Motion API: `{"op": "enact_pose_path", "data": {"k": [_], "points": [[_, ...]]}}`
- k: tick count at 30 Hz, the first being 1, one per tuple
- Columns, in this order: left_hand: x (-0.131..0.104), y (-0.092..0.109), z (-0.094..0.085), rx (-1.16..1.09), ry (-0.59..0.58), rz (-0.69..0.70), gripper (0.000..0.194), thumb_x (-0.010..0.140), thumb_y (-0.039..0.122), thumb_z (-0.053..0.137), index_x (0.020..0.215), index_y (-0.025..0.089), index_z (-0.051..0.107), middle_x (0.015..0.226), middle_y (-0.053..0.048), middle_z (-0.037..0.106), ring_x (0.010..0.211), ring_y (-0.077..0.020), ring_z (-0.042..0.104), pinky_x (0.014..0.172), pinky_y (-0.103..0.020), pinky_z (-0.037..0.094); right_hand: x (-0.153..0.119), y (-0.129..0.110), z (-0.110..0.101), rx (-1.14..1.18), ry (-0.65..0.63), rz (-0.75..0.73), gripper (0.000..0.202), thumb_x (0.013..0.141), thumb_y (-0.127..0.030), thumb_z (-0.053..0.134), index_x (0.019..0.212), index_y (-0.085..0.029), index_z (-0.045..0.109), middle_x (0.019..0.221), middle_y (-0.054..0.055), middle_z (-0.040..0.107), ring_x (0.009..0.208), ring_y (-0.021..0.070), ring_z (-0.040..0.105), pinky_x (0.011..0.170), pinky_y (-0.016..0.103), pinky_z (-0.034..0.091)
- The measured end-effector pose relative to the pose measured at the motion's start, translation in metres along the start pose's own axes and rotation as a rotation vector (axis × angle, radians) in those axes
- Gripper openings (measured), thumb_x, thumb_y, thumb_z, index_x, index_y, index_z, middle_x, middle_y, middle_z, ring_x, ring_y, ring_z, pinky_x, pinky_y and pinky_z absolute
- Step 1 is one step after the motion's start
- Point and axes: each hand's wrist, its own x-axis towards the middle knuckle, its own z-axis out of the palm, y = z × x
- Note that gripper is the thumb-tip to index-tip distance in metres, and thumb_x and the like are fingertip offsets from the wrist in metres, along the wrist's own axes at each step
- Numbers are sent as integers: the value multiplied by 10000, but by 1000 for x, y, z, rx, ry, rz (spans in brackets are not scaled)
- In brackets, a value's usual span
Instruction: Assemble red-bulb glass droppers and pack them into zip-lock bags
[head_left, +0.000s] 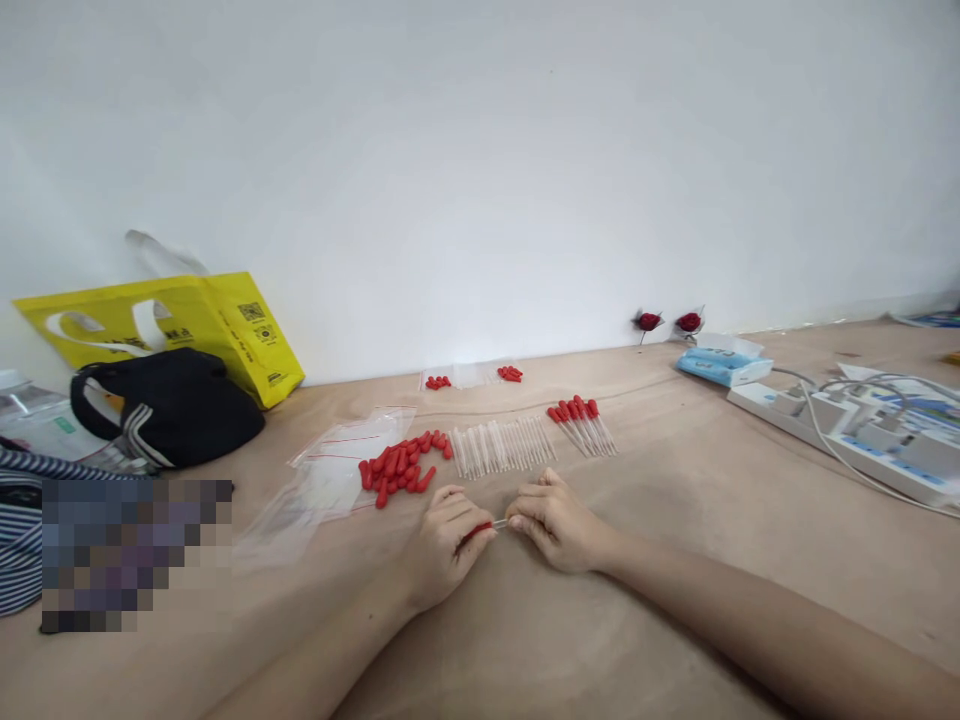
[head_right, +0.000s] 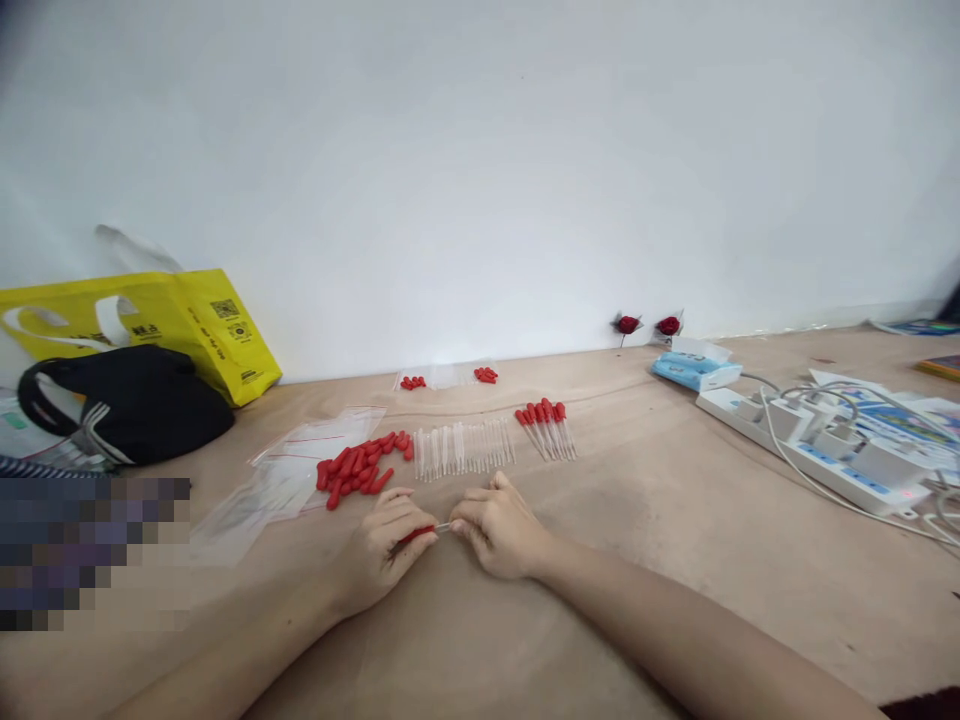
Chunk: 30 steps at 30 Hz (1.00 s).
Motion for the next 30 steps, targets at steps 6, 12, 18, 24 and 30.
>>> {"op": "enact_pose_path", "data": {"k": [6, 12, 18, 24, 30], "points": [[1, 2, -2, 20, 46, -96, 169, 832, 243, 450, 746, 192, 587, 695, -4, 646, 653, -147, 553, 822, -362, 341, 2, 4, -12, -100, -4, -52, 235, 879, -265, 376, 909, -192, 597, 778, 25, 573, 729, 130, 488, 666, 277, 247], [-2, 1, -1, -9, 75, -148, 116, 814, 238, 478, 883, 203, 563, 818, -19, 619, 769, -173, 540, 789, -345, 371, -2, 2, -20, -274, 12, -97, 205, 839, -253, 437, 882, -196, 628, 740, 49, 578, 716, 158, 470, 643, 301, 231], [-15, -12, 1, 2, 187, -417, 292, 756, 267, 510, 1011, 194, 388, 838, -13, 506, 702, -167, 535, 620, -289, 426, -6, 49, -36, -223, 392, 380, 217, 817, -270, 427, 900, -199, 614, 848, 53, 640, 804, 192, 544, 727, 316, 300], [-13, -9, -9, -45, -27, -389, 125, 777, 251, 477, 892, 211, 445, 758, 12, 531, 652, -154, 540, 559, -255, 395, -11, 101, -48, -139, 567, 987, 244, 758, -350, 471, 859, -181, 614, 748, 45, 657, 700, 186, 591, 591, 256, 355], [-12, -7, -11, -39, -48, -379, 129, 772, 247, 474, 891, 197, 480, 769, 3, 541, 644, -151, 535, 557, -252, 393, -12, 113, -42, -186, 522, 1073, 264, 741, -379, 483, 847, -181, 622, 761, 58, 664, 758, 211, 601, 625, 276, 369]]}}
